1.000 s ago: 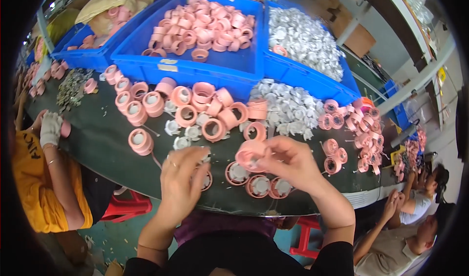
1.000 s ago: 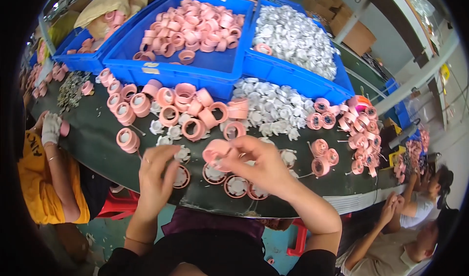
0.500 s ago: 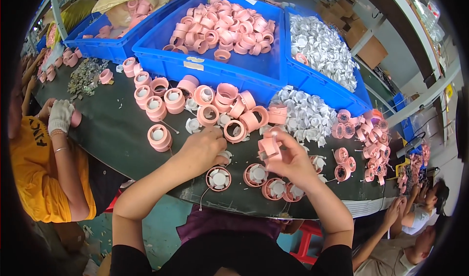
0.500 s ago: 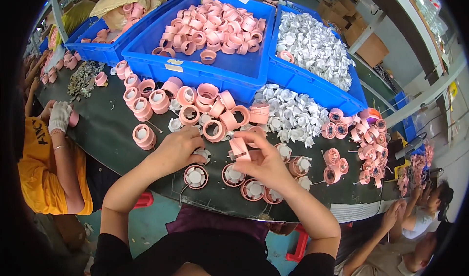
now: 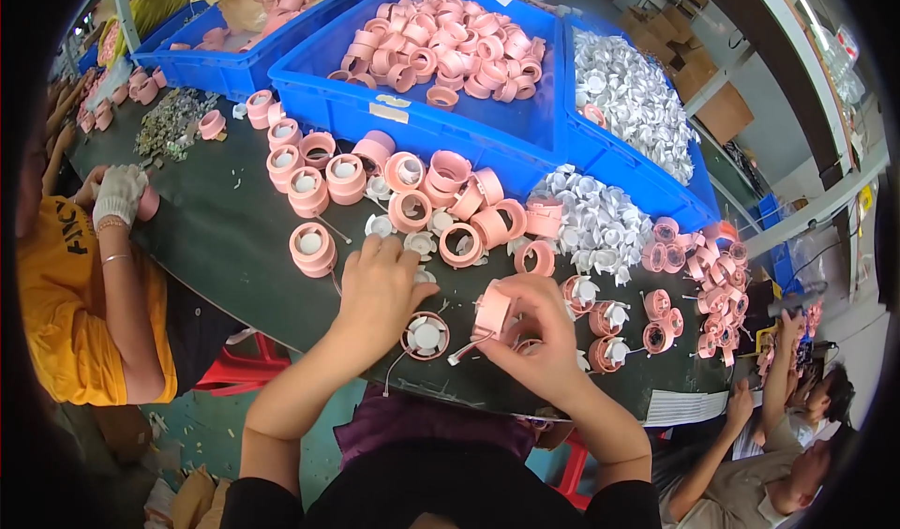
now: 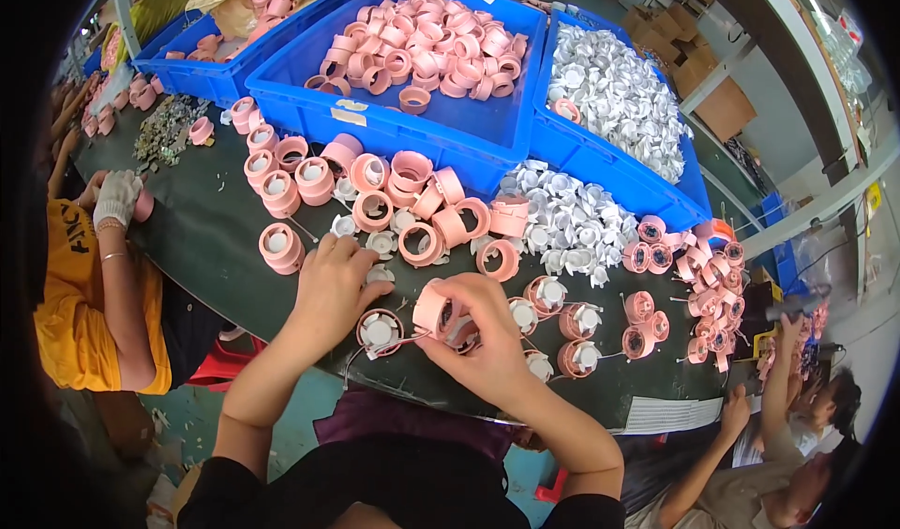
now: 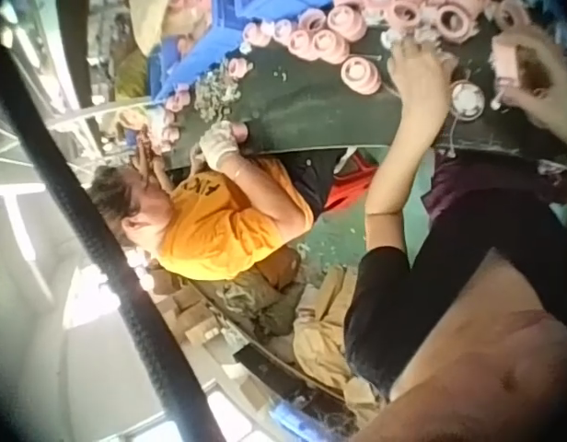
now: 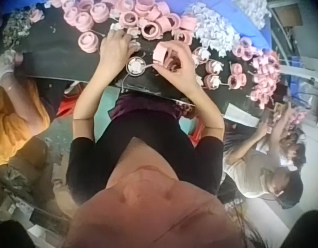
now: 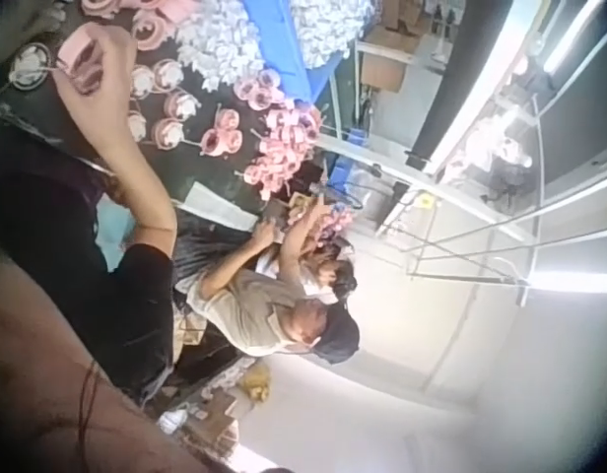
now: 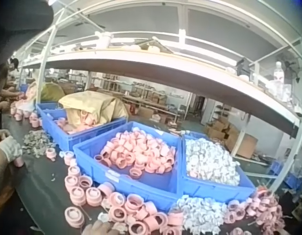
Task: Assembling small electronic components by fitting white inner parts into pink circular plastic housings.
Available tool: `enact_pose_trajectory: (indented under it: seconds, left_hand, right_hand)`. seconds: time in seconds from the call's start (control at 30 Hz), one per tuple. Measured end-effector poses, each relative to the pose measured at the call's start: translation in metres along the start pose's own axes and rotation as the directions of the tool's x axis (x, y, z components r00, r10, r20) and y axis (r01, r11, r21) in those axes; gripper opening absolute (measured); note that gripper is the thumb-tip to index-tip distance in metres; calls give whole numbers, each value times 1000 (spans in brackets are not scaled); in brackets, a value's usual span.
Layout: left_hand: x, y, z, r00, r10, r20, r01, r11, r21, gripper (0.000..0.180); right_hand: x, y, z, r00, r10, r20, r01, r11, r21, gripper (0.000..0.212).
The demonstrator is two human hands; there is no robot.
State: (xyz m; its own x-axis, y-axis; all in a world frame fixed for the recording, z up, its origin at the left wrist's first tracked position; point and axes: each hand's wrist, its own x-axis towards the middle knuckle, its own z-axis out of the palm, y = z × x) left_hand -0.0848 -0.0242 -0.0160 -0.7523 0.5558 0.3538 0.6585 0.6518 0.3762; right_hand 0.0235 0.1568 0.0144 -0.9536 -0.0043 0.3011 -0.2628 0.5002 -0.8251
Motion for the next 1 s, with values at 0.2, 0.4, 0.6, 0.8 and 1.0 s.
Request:
enact_pose_trajectory:
  seconds: [0.2,0.4,0.6,0.8,1.0]
  left_hand:
    - [15,-17,8,990,98,98,-86,989,-118,29]
    - [2,-2,-2,987,-134,-85,89,911,-402,27]
    - [-24,6,-13,934,-330,138,160,39,-986,28]
    - [-36,10,-17,931,-353,96,131,76,-988,33]
    - [-42,15,-17,918,-375,133,224,211,-951,32]
  right_hand:
    - [10,3,3,1000,24,3,-24,998,56,53]
    - [16,2,20,997,-77,20,76,996,51,52]
    - [37,0,34,960,-279,24,279,944,-175,55]
    - [36,-5,40,919,-391,-47,379,910,-168,55]
    - [41,-20,40,889,-456,-37,433,865,-254,55]
